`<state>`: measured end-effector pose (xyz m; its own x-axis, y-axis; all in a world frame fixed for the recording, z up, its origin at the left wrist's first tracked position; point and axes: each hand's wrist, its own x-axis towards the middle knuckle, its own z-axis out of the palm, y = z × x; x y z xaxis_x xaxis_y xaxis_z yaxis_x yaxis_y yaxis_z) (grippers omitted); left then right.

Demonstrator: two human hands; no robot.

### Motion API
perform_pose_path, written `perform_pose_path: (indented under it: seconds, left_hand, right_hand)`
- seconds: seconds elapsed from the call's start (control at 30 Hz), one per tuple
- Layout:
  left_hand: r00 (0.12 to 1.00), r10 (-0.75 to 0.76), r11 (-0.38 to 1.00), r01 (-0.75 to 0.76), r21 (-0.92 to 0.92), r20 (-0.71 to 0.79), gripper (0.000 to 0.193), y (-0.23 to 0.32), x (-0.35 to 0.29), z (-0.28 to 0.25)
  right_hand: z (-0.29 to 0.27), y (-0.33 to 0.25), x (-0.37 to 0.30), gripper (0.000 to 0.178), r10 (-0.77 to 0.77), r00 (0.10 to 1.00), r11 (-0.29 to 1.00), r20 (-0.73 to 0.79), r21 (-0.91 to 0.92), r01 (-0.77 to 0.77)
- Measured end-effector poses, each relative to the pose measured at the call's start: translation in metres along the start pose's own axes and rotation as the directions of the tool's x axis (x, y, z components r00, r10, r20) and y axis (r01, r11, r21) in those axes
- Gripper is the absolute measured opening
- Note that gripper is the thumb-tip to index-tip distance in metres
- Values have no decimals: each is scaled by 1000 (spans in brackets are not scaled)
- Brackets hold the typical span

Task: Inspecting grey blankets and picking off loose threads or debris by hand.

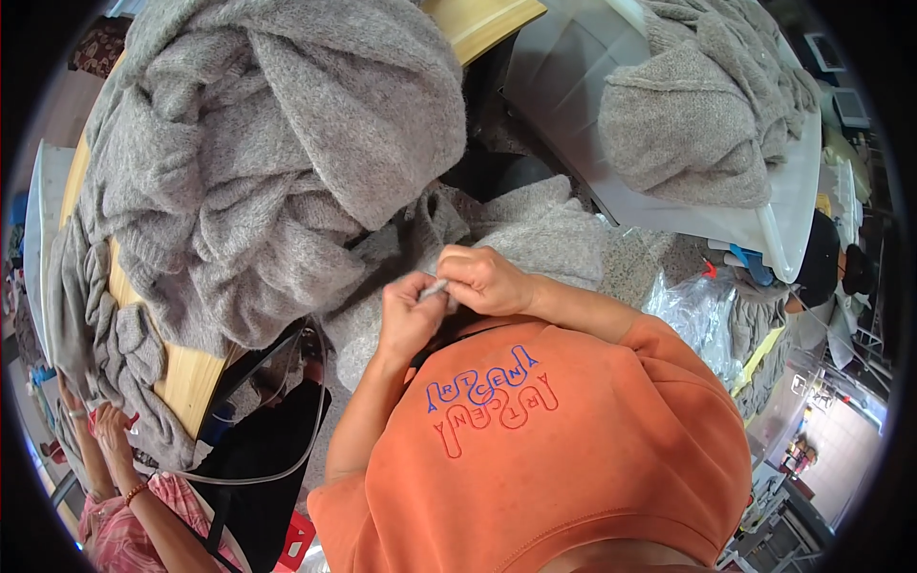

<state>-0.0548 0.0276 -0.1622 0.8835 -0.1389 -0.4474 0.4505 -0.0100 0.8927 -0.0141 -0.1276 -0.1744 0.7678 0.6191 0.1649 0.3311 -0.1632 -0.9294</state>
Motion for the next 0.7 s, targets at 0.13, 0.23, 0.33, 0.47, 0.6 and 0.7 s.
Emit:
perform_pose_path:
  seconds: [0.13, 0.23, 0.33, 0.47, 0.6, 0.7]
  left_hand:
    - [992, 68, 985, -83, -154, -104, 7, 14, 2, -14]
    - [988, 84, 966, -113, -233, -130, 7, 23, 5, -20]
    - [990, 83, 972, -105, -210, -113, 8, 25, 7, -23]
    - [986, 82, 877, -141, -460, -145, 7, 30, 10, -28]
    - [984, -6, 880, -78, -469, -176, 4, 35, 8, -26]
    - [988, 34, 921, -89, -380, -149, 2, 29, 10, -23]
  right_hand:
    - [-20, 6, -2, 28, 118, 990, 992, -76, -28, -120]
    - [-26, 26, -25, 23, 212, 973, 949, 86, -257, -184]
    - [-18, 32, -33, 21, 333, 943, 942, -3, -33, -333]
    - [-38, 30, -28, 18, 402, 912, 915, -84, -10, -404]
    - [-49, 21, -26, 33, 167, 964, 959, -206, -194, -208]
    - [-49, -15, -5, 32, -233, 932, 911, -277, -398, 110]
